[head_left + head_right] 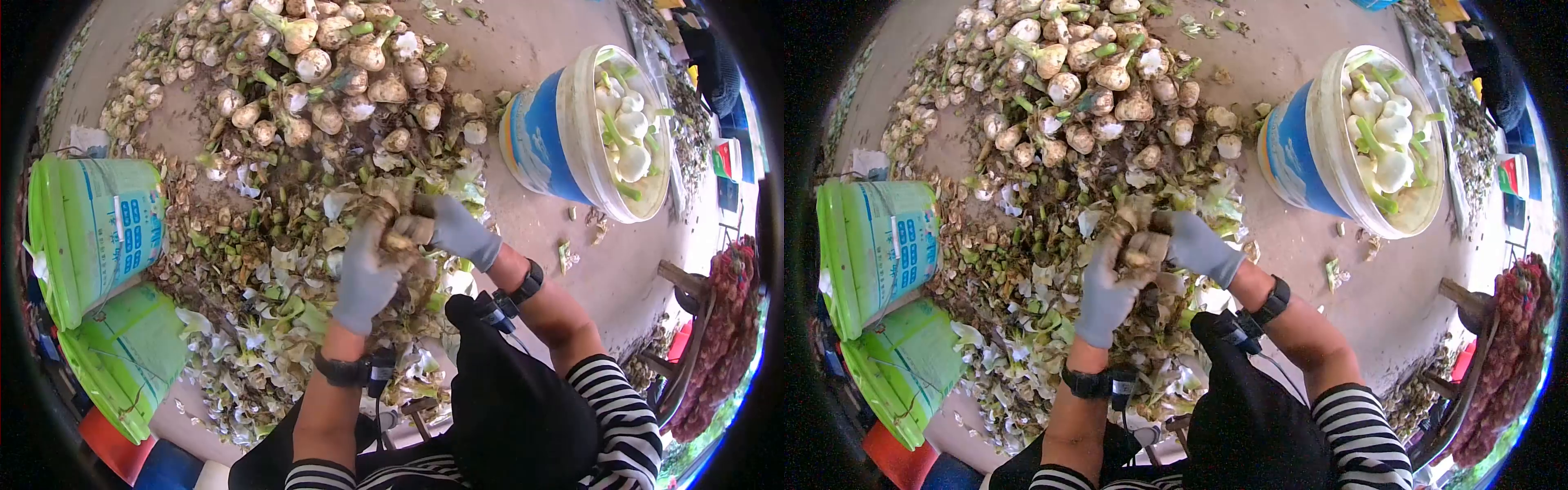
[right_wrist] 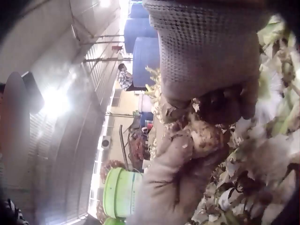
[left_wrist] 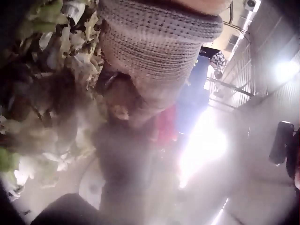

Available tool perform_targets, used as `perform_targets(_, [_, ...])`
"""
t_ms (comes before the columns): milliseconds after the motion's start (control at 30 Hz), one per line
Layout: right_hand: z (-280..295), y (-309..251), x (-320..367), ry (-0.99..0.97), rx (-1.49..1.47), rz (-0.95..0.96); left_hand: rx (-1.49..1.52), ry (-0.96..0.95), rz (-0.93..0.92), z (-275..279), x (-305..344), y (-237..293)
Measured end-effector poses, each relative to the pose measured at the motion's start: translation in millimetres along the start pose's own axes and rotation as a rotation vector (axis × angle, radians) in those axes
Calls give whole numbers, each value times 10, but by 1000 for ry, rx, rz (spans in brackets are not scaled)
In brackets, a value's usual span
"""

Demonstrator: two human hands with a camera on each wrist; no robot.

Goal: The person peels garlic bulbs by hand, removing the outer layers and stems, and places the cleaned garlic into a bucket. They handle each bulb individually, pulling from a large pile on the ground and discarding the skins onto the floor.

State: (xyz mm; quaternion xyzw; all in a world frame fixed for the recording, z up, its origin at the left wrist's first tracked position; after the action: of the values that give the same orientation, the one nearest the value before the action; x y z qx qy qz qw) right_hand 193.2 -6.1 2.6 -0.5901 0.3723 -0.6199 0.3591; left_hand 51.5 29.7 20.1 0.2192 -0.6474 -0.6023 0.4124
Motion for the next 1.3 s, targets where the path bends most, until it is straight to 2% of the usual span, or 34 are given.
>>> perform_targets(67, [-72,-149,-19,5,35,208,-45,-101,-152,-33,1,-12])
perform_targets(100, [-39,-275,27,-81,63,47,240,-96,-3,-41,6,41])
perform_targets(133, [-16,-265,14,-85,61,48,238,-92,-1,-14,15,16])
perform_targets(200, [-36,-133,20,-194,34,-107,298,-118,145,29,56,-115])
perform_targets(233, [-3,-141,8,-182,147,16,392,-113,192,65,67,-82])
perform_targets(267, [3,-128,31,-177,147,13,394,-119,193,74,71,-88])
perform_targets(333, [24,-158,63,-133,106,71,936,-136,264,20,83,-47])
perform_targets(367, [13,-111,57,-133,107,70,960,-105,214,-10,104,19])
perform_targets(400, [13,-3,38,-113,-76,-12,960,-105,215,-69,122,19])
perform_targets(433, [13,87,27,-92,-258,-93,749,-81,149,-82,128,22])
perform_targets(467, [-2,118,25,-92,-257,-94,539,-57,85,-73,134,23])
perform_targets(500, [-24,64,26,-71,-125,4,446,-5,88,-44,159,-29])
perform_targets(533, [-52,-10,29,-53,6,102,447,-1,91,-18,182,-56])
perform_targets(600, [-49,-15,46,-76,-73,36,729,96,120,73,202,-96])
perform_targets(667, [-43,-5,37,-36,14,38,816,106,123,89,185,-21])
perform_targets(700, [-53,-9,42,-37,16,39,807,95,138,87,183,-23])
perform_targets(767, [-90,58,78,-18,1,-80,800,82,154,51,192,-25])
perform_targets(833, [-149,-10,71,40,-30,-46,430,104,54,36,197,26])
perform_targets(867, [-144,-45,65,96,-60,-13,429,104,54,45,201,16])
perform_targets(900, [-150,-77,17,14,90,58,476,106,73,50,206,-8])
perform_targets(1033, [-108,-72,76,-92,173,-29,624,38,102,56,213,31])
perform_targets(1100, [-89,-85,62,-13,59,145,695,28,110,35,203,35])
perform_targets(1167, [-84,-61,40,-4,54,221,319,41,41,21,197,59])
perform_targets(1200, [-73,-83,48,6,51,295,319,39,43,20,195,55])
perform_targets(1300, [-56,-47,95,-35,220,244,443,66,71,62,178,30])
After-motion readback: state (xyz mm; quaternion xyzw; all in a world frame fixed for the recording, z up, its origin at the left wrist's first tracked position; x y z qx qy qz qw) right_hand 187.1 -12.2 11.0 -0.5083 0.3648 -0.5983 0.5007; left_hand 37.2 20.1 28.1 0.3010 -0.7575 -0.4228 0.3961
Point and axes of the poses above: each hand's wrist, its own x-axis away from the middle knuckle, its own z-axis out of the back of the hand, y = z × x, the point moved 6 cm from there along -x, towards the middle knuckle, and after that the axes turned 3 degrees about -z, right-handed, at the moved point
